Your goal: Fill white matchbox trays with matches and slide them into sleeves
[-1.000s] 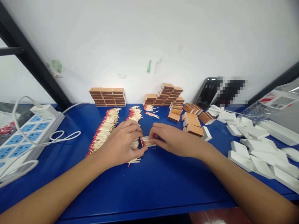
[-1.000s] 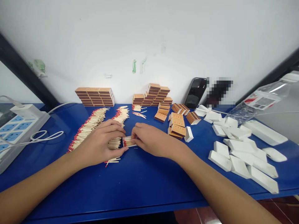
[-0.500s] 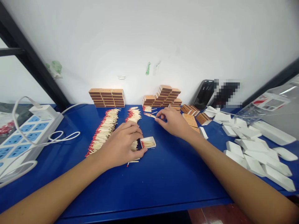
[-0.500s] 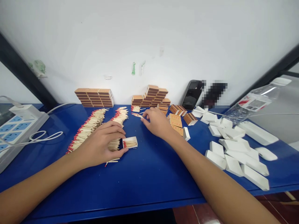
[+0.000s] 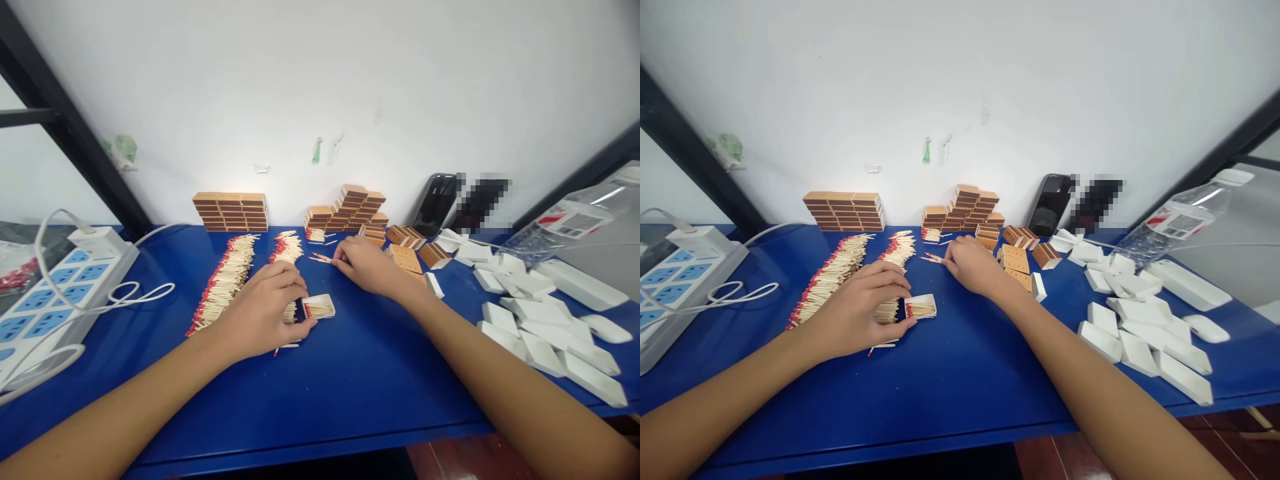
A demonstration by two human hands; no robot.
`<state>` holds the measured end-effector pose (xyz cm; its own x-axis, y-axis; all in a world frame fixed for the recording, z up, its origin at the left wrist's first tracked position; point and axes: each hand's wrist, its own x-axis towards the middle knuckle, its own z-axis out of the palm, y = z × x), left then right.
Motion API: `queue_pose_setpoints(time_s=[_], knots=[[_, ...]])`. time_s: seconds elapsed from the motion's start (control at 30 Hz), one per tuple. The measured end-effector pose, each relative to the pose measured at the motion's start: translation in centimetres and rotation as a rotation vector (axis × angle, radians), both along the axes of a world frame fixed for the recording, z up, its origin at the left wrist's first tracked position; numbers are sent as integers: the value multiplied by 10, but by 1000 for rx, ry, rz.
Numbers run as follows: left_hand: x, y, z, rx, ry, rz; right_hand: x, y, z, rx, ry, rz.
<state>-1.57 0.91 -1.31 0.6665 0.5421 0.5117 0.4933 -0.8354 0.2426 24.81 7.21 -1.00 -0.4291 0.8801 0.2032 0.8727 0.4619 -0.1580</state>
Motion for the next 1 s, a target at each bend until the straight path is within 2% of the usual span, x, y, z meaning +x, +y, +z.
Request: queue_pose_setpoints(time_s=[0.13, 0.37, 0.57, 0.83, 1.0], knots=[[0, 0, 0, 1, 4, 2, 9, -11, 8, -104, 10, 69], [0, -2, 1, -17, 13, 13, 21, -16, 18, -208, 31, 65], [1, -2, 2, -7, 27, 6, 21, -17, 13, -184, 22, 96], [0, -2, 1, -6, 24, 1, 8, -28, 15, -186, 33, 132], [1, -1, 2, -6, 24, 2, 4, -29, 13, -126, 78, 131]])
